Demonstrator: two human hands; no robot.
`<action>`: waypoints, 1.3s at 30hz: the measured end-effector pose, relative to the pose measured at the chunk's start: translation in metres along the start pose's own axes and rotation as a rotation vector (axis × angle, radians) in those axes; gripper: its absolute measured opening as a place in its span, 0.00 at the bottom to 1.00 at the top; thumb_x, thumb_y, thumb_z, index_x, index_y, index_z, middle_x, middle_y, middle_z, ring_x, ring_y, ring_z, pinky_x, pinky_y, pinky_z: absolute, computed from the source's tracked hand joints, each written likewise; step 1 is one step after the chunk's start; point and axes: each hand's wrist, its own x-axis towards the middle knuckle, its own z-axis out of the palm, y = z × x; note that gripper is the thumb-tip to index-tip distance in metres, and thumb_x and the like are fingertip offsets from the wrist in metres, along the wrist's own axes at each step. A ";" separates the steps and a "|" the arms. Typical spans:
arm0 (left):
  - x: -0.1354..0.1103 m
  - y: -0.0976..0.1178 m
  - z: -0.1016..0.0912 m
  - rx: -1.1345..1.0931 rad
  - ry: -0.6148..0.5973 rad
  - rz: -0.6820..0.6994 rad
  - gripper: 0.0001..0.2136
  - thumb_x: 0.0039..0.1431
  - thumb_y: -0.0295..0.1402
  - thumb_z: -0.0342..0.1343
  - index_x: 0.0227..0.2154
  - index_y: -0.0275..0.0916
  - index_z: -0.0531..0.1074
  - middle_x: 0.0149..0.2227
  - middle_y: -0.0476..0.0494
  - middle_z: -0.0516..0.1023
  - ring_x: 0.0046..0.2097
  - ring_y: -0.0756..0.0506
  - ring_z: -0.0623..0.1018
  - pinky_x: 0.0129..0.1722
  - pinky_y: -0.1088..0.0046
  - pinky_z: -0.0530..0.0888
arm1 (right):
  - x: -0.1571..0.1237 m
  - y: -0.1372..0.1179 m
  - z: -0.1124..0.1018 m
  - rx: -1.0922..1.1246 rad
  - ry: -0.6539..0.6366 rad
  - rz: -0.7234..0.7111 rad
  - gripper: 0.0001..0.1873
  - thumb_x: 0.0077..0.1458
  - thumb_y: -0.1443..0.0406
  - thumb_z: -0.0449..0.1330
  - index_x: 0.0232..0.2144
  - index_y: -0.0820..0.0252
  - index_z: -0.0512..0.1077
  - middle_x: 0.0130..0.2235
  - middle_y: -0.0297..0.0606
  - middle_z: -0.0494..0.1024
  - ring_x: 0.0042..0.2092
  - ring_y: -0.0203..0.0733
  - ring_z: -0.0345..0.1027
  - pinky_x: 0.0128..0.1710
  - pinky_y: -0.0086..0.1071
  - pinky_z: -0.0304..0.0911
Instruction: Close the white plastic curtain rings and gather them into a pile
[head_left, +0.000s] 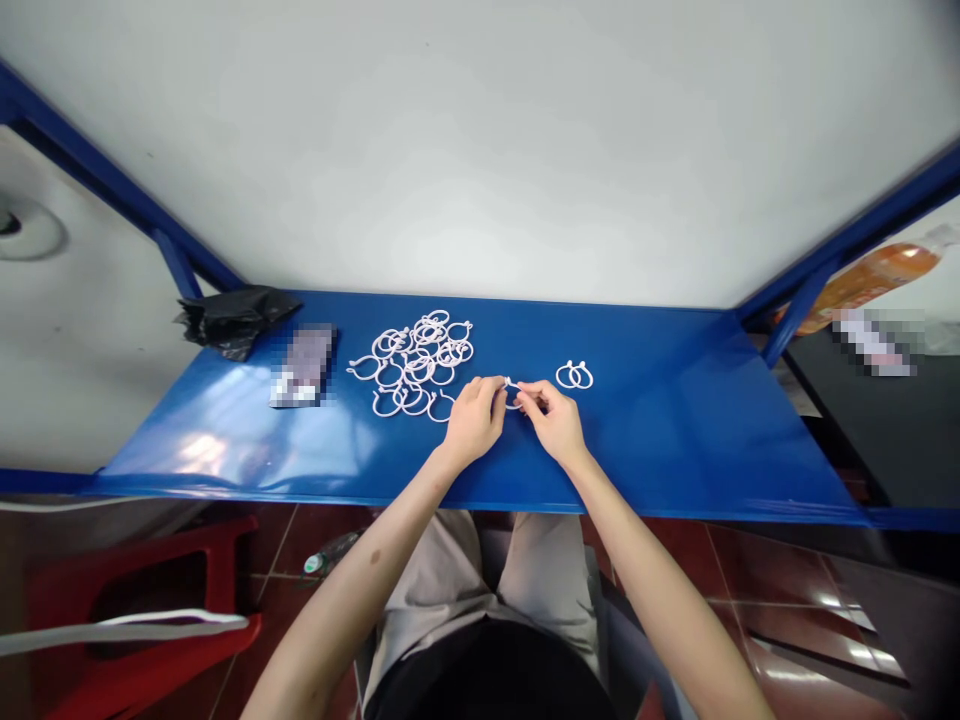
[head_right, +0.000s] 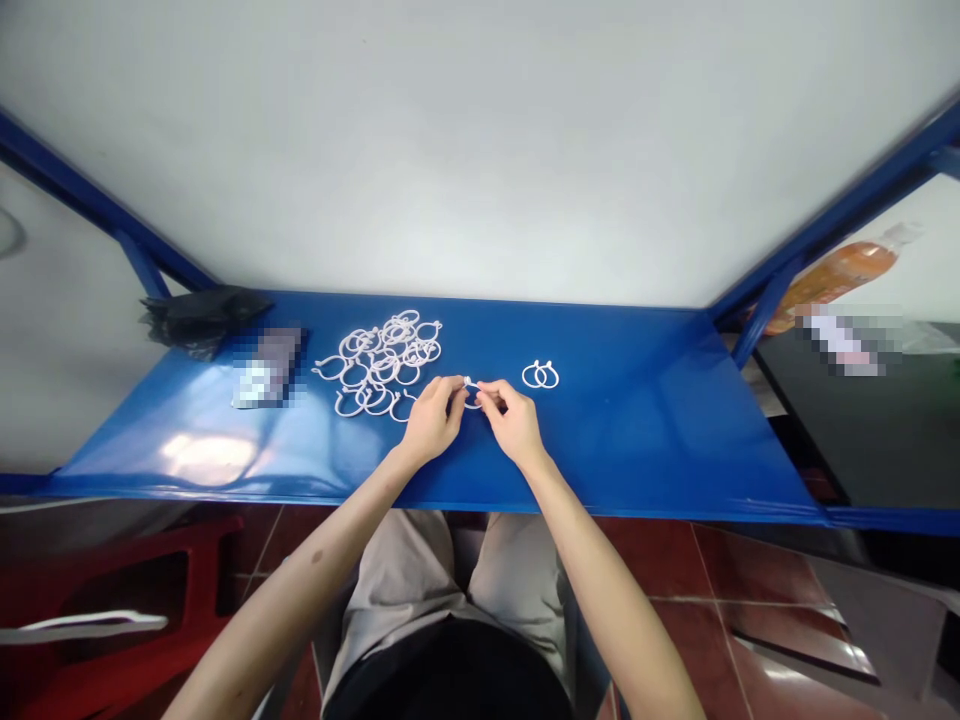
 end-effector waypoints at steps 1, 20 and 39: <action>0.000 0.001 -0.001 -0.009 0.002 0.021 0.09 0.71 0.32 0.44 0.48 0.39 0.68 0.41 0.39 0.78 0.44 0.42 0.76 0.46 0.63 0.73 | 0.000 0.000 -0.001 0.000 -0.001 0.000 0.14 0.63 0.54 0.59 0.43 0.54 0.77 0.35 0.37 0.83 0.35 0.44 0.78 0.40 0.38 0.74; 0.017 -0.004 -0.011 0.404 0.077 -0.104 0.16 0.66 0.32 0.49 0.54 0.36 0.70 0.53 0.29 0.76 0.53 0.30 0.72 0.50 0.51 0.67 | 0.019 0.020 -0.044 -0.420 0.446 -0.163 0.13 0.65 0.58 0.55 0.39 0.59 0.78 0.41 0.44 0.79 0.39 0.44 0.73 0.42 0.38 0.70; 0.040 -0.005 -0.075 0.452 0.118 -0.197 0.07 0.68 0.33 0.52 0.38 0.40 0.74 0.39 0.40 0.81 0.45 0.37 0.75 0.45 0.60 0.65 | 0.038 0.051 -0.080 -0.509 0.547 0.049 0.14 0.61 0.59 0.56 0.34 0.60 0.77 0.39 0.46 0.78 0.40 0.48 0.71 0.48 0.44 0.67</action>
